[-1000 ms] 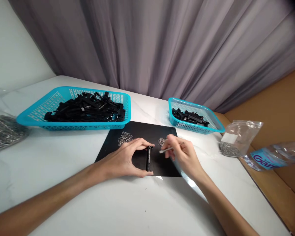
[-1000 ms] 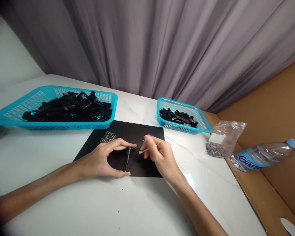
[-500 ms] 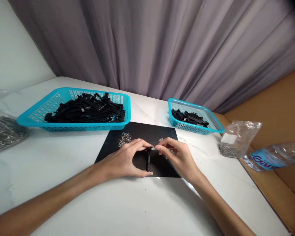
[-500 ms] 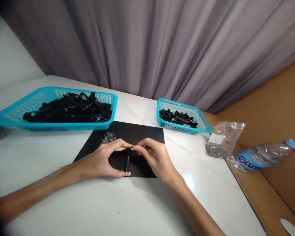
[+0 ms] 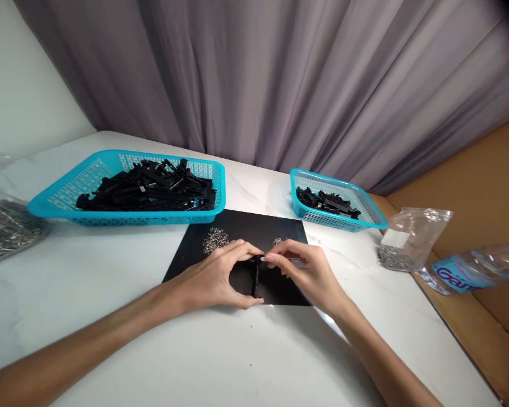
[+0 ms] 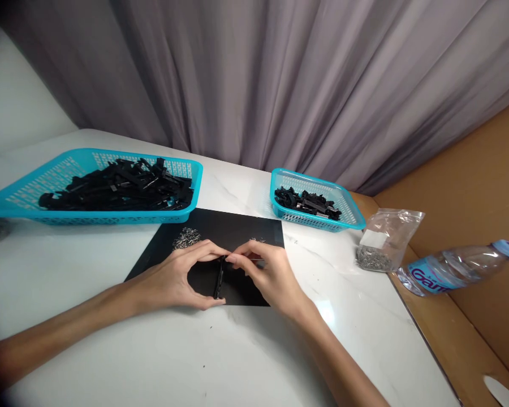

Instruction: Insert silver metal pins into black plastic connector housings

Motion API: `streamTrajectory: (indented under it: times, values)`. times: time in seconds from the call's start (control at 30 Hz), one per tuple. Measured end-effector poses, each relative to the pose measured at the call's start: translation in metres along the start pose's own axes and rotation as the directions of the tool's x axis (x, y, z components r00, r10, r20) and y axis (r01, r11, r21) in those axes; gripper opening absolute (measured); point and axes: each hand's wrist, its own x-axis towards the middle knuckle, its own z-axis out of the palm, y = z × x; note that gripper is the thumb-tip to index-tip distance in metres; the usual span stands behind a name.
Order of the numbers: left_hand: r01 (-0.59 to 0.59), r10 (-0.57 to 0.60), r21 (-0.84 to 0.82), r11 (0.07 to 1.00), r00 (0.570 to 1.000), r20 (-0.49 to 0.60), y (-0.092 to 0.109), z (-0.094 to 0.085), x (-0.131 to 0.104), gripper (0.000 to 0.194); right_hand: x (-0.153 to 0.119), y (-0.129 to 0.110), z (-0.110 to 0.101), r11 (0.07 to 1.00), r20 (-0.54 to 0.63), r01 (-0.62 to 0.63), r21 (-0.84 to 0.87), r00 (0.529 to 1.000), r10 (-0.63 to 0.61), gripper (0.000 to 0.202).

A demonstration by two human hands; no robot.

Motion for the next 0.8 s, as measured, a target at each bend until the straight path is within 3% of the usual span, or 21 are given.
streamTrajectory:
  times: [0.13, 0.37, 0.47, 0.5, 0.57, 0.63, 0.7, 0.73, 0.8]
  values:
    - [0.013, -0.012, 0.017, 1.000, 0.998, -0.066, -0.002, 0.003, -0.001, 0.061, 0.000, -0.003, -0.015, 0.997, 0.072, -0.075, 0.003, 0.995, 0.075, 0.029]
    - [-0.028, 0.043, 0.097, 0.995, 0.988, -0.149, -0.002, 0.008, -0.003, 0.071, -0.006, 0.004, 0.026, 0.988, 0.034, -0.090, -0.128, 0.995, 0.095, 0.036]
    - [-0.042, 0.080, 0.176, 0.984, 0.974, -0.212, 0.005, -0.001, -0.003, 0.088, 0.004, 0.012, 0.013, 0.984, -0.023, -0.041, -0.173, 0.999, 0.038, 0.037]
    - [-0.045, 0.098, 0.211, 0.976, 0.964, -0.246, 0.007, -0.007, -0.002, 0.087, 0.010, 0.016, 0.000, 0.968, -0.087, -0.023, -0.248, 0.996, 0.001, 0.040]
    - [-0.032, 0.130, 0.282, 0.959, 0.933, -0.335, 0.009, -0.026, 0.000, 0.064, 0.024, 0.022, -0.035, 0.877, -0.283, -0.031, -0.480, 0.951, -0.121, 0.040]
    - [0.014, 0.148, 0.340, 0.940, 0.883, -0.445, 0.004, -0.053, 0.004, 0.031, 0.039, 0.030, -0.072, 0.731, -0.450, -0.195, -0.654, 0.877, -0.168, 0.039]
    - [0.096, 0.139, 0.385, 0.918, 0.832, -0.537, -0.010, -0.086, 0.008, 0.022, 0.049, 0.038, -0.100, 0.556, -0.573, -0.414, -0.721, 0.807, -0.142, 0.035]
    - [0.147, 0.109, 0.404, 0.903, 0.830, -0.546, -0.019, -0.102, 0.011, 0.022, 0.052, 0.042, -0.109, 0.489, -0.580, -0.453, -0.746, 0.802, -0.142, 0.033]
    - [0.220, 0.026, 0.453, 0.864, 0.879, -0.476, -0.040, -0.132, 0.016, 0.024, 0.052, 0.050, -0.115, 0.427, -0.599, -0.502, -0.752, 0.791, -0.125, 0.035]
